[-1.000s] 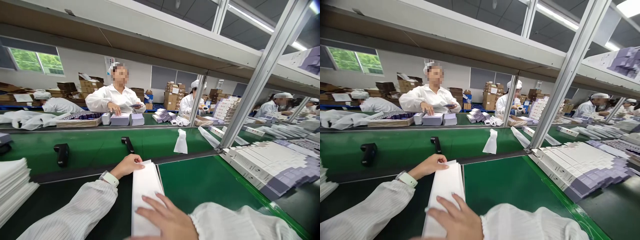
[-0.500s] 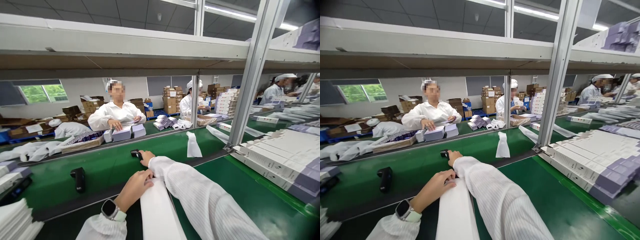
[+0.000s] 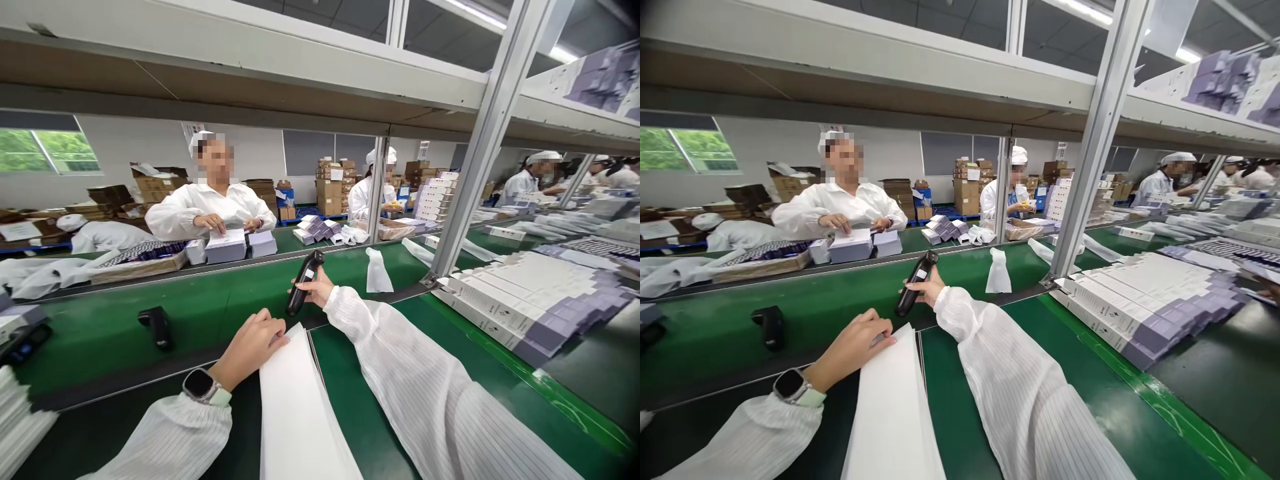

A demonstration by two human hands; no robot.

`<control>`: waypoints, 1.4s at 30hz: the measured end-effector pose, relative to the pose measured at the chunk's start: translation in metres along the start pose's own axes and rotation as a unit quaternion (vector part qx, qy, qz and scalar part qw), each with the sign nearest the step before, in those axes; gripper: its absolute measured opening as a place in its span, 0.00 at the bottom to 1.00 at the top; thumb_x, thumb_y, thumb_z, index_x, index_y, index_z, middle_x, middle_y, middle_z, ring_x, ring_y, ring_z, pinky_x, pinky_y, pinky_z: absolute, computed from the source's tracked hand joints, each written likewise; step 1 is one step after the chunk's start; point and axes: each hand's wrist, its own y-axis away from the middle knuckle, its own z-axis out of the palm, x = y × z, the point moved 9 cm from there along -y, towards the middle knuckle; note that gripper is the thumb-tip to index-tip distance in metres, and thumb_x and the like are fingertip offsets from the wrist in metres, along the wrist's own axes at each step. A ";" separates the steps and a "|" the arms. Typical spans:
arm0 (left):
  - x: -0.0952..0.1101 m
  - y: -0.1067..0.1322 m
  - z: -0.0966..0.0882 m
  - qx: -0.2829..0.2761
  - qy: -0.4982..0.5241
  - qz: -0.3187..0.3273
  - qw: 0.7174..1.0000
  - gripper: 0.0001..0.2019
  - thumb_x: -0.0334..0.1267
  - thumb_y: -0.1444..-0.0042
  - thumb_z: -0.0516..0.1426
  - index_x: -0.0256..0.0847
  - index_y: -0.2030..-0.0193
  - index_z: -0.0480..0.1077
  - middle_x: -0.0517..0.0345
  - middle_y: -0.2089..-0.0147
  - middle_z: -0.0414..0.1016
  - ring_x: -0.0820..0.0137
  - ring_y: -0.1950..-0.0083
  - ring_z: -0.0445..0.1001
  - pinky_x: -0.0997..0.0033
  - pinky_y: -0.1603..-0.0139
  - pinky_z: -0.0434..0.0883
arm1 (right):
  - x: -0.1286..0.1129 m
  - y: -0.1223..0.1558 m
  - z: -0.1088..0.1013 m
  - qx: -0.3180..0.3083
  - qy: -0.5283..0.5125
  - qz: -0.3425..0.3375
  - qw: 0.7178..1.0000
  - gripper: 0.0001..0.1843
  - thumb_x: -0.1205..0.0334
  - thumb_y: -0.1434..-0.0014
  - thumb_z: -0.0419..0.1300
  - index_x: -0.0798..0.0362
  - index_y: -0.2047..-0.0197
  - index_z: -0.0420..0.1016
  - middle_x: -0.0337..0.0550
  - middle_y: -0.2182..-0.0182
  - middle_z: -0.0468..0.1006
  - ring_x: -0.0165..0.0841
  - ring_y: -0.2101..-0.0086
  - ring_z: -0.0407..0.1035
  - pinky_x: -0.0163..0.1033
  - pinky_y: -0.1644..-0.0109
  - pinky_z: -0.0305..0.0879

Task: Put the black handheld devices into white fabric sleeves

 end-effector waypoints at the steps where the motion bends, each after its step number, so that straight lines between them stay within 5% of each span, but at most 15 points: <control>1: 0.000 0.000 -0.001 0.004 -0.003 -0.004 1.000 0.09 0.41 0.48 0.48 0.40 0.74 0.61 0.59 0.74 0.63 0.68 0.67 0.58 0.69 0.68 0.55 | -0.002 0.004 0.002 0.007 0.003 -0.005 1.000 0.44 0.67 0.64 0.65 0.41 0.50 0.40 0.37 0.68 0.70 0.37 0.69 0.70 0.44 0.71 0.67; 21: 0.000 0.000 -0.006 0.027 0.078 -0.037 0.996 0.04 0.38 0.49 0.48 0.42 0.69 0.60 0.63 0.71 0.65 0.71 0.70 0.62 0.72 0.66 0.56 | -0.002 0.013 0.024 0.004 0.038 -0.017 0.999 0.46 0.57 0.64 0.65 0.40 0.49 0.37 0.36 0.70 0.69 0.34 0.75 0.70 0.44 0.72 0.67; 30: 0.005 -0.002 -0.034 0.074 0.226 -0.112 0.965 0.10 0.46 0.54 0.54 0.42 0.68 0.63 0.61 0.70 0.67 0.69 0.68 0.64 0.74 0.69 0.60 | 0.000 0.008 0.026 0.039 0.095 -0.002 0.995 0.28 0.46 0.62 0.61 0.49 0.60 0.58 0.34 0.76 0.66 0.25 0.79 0.63 0.32 0.77 0.61; 34: -0.002 0.000 -0.049 0.122 0.306 -0.166 0.929 0.13 0.48 0.58 0.57 0.43 0.69 0.63 0.61 0.70 0.66 0.70 0.70 0.64 0.76 0.73 0.61 | 0.000 0.013 0.044 -0.020 0.142 0.016 0.990 0.25 0.47 0.64 0.62 0.55 0.66 0.65 0.35 0.76 0.66 0.24 0.76 0.62 0.30 0.73 0.59; 39: -0.012 0.003 -0.058 0.150 0.424 -0.244 0.859 0.15 0.51 0.60 0.57 0.43 0.73 0.61 0.61 0.71 0.65 0.68 0.68 0.66 0.76 0.74 0.65 | 0.009 0.022 0.062 -0.113 0.207 0.128 0.963 0.29 0.38 0.58 0.50 0.61 0.78 0.68 0.36 0.82 0.63 0.24 0.75 0.61 0.31 0.69 0.58; 42: -0.023 0.004 -0.066 0.196 0.383 -0.244 0.869 0.17 0.53 0.61 0.56 0.43 0.73 0.59 0.61 0.72 0.64 0.69 0.73 0.66 0.75 0.78 0.65 | 0.008 0.031 0.073 -0.166 0.155 0.142 0.964 0.32 0.35 0.66 0.53 0.61 0.79 0.67 0.40 0.79 0.66 0.26 0.74 0.63 0.33 0.68 0.60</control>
